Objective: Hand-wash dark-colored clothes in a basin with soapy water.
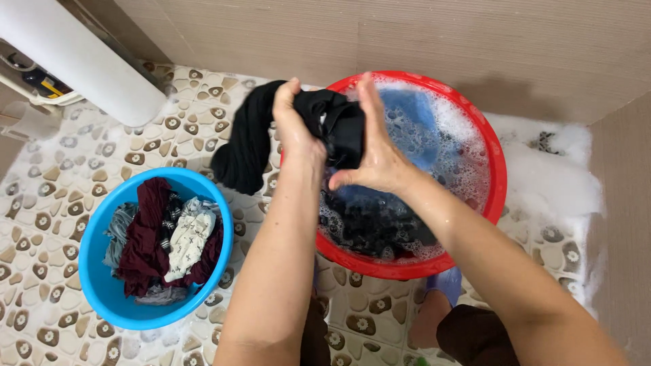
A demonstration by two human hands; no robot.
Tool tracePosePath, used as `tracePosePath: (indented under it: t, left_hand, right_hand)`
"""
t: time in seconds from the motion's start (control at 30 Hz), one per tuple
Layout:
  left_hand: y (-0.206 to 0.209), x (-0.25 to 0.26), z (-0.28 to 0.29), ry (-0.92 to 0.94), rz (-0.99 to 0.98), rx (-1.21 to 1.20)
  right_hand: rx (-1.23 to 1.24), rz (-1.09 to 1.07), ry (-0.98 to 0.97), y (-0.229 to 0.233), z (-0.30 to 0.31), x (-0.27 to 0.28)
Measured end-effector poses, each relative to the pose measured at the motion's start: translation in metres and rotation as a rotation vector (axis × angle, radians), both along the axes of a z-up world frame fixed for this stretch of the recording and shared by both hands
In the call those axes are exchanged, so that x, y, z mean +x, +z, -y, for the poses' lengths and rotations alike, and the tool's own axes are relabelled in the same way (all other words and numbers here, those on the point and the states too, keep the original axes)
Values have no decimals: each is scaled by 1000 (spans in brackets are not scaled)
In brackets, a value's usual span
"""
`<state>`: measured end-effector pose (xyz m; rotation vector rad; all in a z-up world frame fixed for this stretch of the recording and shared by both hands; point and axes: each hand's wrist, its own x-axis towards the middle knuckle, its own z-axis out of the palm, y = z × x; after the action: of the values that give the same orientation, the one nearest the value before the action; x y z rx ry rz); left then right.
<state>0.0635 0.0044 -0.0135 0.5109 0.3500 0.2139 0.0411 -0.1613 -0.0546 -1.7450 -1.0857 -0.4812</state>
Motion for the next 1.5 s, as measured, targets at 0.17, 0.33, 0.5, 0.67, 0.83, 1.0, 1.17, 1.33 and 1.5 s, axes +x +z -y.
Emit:
tracePosePath:
  t: [0.17,0.33,0.5,0.67,0.83,1.0,1.17,1.33,1.5]
  left_hand:
    - [-19,-1,34,-25,38,-48]
    - [-11,-20,63,94,27,139]
    - [-18,-29,68,-1,213,546]
    - [-25,-30,86,-60,225,634]
    - [-34,-28,115,-95,218,705]
    - [-15,-21,95,-10,196,797]
    - [-34,-19,-20,181,101,946]
    - [-101,-11,-189,-162,152,541]
    - [-106,-136,-342,125,-545,563]
  right_hand:
    - [330,-78,-297,5,-19,-5]
    - [1011,-923,-81,17,-20,14]
    - [1092,-1381,24,-22,-4,48]
    - [919,-1670,144,-21,4,46]
    - [779,-1807,236,-36,8,43]
    - [669,-1724,351,-74,15,74]
    - [420,-1511,312,7,-10,29]
    - [256,-1298,210,34,-13,18]
    - [202,-1243,149,38,-4,14]
